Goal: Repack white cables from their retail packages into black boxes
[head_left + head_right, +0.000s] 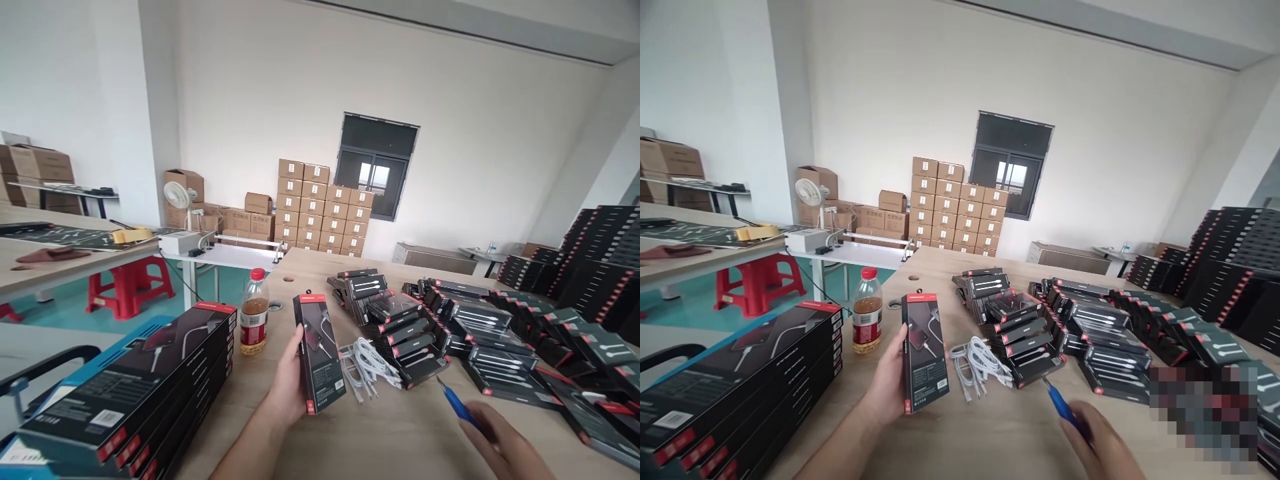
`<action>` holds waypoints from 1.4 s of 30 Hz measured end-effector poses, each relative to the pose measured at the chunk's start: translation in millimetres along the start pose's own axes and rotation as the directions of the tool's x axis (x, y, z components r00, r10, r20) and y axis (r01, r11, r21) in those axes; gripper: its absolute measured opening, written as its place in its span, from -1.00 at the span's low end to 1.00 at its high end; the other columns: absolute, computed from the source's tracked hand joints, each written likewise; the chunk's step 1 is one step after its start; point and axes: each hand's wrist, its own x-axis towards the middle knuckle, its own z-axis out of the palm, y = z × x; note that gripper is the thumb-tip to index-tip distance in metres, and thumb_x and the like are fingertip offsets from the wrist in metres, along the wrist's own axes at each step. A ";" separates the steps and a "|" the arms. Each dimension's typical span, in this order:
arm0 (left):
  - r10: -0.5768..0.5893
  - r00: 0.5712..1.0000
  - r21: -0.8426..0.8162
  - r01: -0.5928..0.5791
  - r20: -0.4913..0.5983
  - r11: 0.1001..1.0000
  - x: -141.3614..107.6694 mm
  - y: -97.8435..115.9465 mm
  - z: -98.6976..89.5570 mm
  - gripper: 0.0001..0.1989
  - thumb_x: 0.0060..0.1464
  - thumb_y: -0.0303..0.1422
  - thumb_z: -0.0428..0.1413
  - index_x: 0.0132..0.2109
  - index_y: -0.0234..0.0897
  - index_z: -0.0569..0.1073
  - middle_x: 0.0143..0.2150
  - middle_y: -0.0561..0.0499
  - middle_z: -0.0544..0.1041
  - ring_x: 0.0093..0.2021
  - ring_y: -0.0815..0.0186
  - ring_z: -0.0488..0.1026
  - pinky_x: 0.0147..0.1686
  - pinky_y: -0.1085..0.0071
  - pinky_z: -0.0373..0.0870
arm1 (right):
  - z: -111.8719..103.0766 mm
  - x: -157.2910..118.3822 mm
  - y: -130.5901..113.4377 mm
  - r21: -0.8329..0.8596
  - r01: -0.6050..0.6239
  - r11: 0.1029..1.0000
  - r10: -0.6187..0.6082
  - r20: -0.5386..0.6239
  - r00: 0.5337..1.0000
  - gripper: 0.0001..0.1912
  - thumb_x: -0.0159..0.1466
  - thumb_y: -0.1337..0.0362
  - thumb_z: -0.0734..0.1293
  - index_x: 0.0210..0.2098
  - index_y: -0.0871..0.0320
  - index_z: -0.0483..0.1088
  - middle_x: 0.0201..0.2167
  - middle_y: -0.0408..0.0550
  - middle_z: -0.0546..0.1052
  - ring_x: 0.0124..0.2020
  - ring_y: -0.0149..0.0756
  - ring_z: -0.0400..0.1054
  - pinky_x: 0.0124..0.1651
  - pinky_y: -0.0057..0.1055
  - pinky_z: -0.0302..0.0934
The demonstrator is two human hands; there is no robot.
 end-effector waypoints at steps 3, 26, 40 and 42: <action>0.043 0.999 0.029 -0.043 -0.005 0.999 4.2 -2.5 -4.5 -0.41 0.24 0.08 -0.01 -0.05 -0.42 0.55 -0.23 -0.22 0.68 -0.19 0.05 0.65 -0.08 0.14 0.54 | 32.7 27.1 -83.7 0.178 0.258 0.950 -0.243 -0.100 0.965 -0.69 0.36 0.02 0.24 -0.04 0.04 0.42 -0.17 0.02 0.63 -0.18 -0.15 0.57 -0.15 -0.33 0.48; 0.038 0.995 0.028 -0.040 0.092 0.999 8.8 -2.8 -21.2 -0.36 0.24 0.08 -0.05 -0.05 -0.47 0.56 -0.27 -0.27 0.66 -0.22 -0.02 0.64 -0.12 0.08 0.55 | 114.0 23.0 -140.6 0.245 0.585 0.773 -0.591 -0.057 0.805 -0.82 0.35 0.30 0.30 -0.05 0.04 0.38 -0.19 -0.04 0.53 -0.20 -0.20 0.48 -0.16 -0.33 0.39; 0.010 0.997 0.043 -0.013 0.075 0.999 5.4 -3.2 -15.9 -0.36 0.24 0.09 -0.07 -0.05 -0.45 0.56 -0.29 -0.25 0.66 -0.24 -0.01 0.64 -0.12 0.08 0.55 | 114.0 23.4 -143.9 0.273 0.568 0.776 -0.566 -0.093 0.819 -0.82 0.35 0.30 0.31 -0.05 0.03 0.39 -0.20 -0.06 0.52 -0.21 -0.22 0.48 -0.18 -0.36 0.38; 0.009 0.998 0.045 -0.011 0.061 0.999 4.4 -3.0 -14.5 -0.35 0.26 0.08 -0.09 -0.04 -0.46 0.56 -0.29 -0.25 0.67 -0.23 -0.01 0.64 -0.11 0.08 0.55 | 115.5 23.2 -143.5 0.277 0.567 0.776 -0.562 -0.104 0.820 -0.82 0.35 0.31 0.32 -0.05 0.03 0.39 -0.20 -0.06 0.52 -0.21 -0.22 0.48 -0.18 -0.36 0.39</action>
